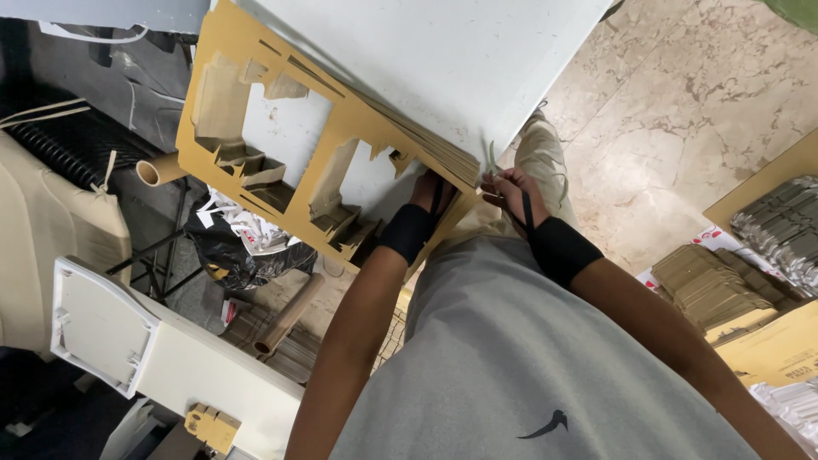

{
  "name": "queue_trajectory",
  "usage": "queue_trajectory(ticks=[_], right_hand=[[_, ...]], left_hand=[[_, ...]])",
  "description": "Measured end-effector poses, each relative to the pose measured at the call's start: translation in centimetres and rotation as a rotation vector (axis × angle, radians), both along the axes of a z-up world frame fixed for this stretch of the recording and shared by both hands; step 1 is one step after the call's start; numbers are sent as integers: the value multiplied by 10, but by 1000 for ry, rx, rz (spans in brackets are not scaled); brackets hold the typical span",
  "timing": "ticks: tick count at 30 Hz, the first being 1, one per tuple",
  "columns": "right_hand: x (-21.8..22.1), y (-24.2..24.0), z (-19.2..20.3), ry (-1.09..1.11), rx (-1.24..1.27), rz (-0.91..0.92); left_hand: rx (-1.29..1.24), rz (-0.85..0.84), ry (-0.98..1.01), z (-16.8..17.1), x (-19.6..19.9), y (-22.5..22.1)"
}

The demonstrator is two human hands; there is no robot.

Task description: Tying stacks of cardboard packaging inserts with plastic twine to secure them for storage or shipping.

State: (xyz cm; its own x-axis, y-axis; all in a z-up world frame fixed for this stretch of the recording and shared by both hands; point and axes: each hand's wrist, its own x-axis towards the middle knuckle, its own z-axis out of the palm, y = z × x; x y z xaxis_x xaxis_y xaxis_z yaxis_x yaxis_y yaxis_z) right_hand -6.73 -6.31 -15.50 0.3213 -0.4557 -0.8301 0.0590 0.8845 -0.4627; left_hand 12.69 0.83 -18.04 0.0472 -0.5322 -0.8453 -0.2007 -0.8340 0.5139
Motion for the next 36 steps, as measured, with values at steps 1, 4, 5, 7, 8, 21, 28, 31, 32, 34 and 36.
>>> queue_trajectory(ticks=[1, 4, 5, 7, 8, 21, 28, 31, 32, 34, 36], right_hand=[[4, 3, 1, 0, 1, -1], [17, 10, -7, -6, 57, 1], [18, 16, -19, 6, 59, -4], [20, 18, -25, 22, 63, -6], [22, 16, -21, 25, 68, -10], [-3, 2, -5, 188, -95, 246], [-36, 13, -51, 542, -443, 959], [-17, 24, -76, 491, -657, 1040], [1, 16, -63, 235, -188, 616], [16, 17, -65, -24, 263, 179], [9, 33, -94, 264, -73, 474]], left_hand=[[1, -1, 0, 2, -1, 0], [2, 0, -5, 9, -1, -3], [2, 1, -7, 10, -1, -4], [2, 6, -6, 13, -3, -5], [2, 11, -6, 15, -3, -5], [-18, 3, -23, 3, 1, 7], [-24, -29, -57, 3, 3, 5], [-27, -45, -84, 3, 4, 3], [-28, -51, -98, 3, 4, 3], [-29, -51, -117, 4, 6, 3], [-32, -60, -147, 6, 7, 3]])
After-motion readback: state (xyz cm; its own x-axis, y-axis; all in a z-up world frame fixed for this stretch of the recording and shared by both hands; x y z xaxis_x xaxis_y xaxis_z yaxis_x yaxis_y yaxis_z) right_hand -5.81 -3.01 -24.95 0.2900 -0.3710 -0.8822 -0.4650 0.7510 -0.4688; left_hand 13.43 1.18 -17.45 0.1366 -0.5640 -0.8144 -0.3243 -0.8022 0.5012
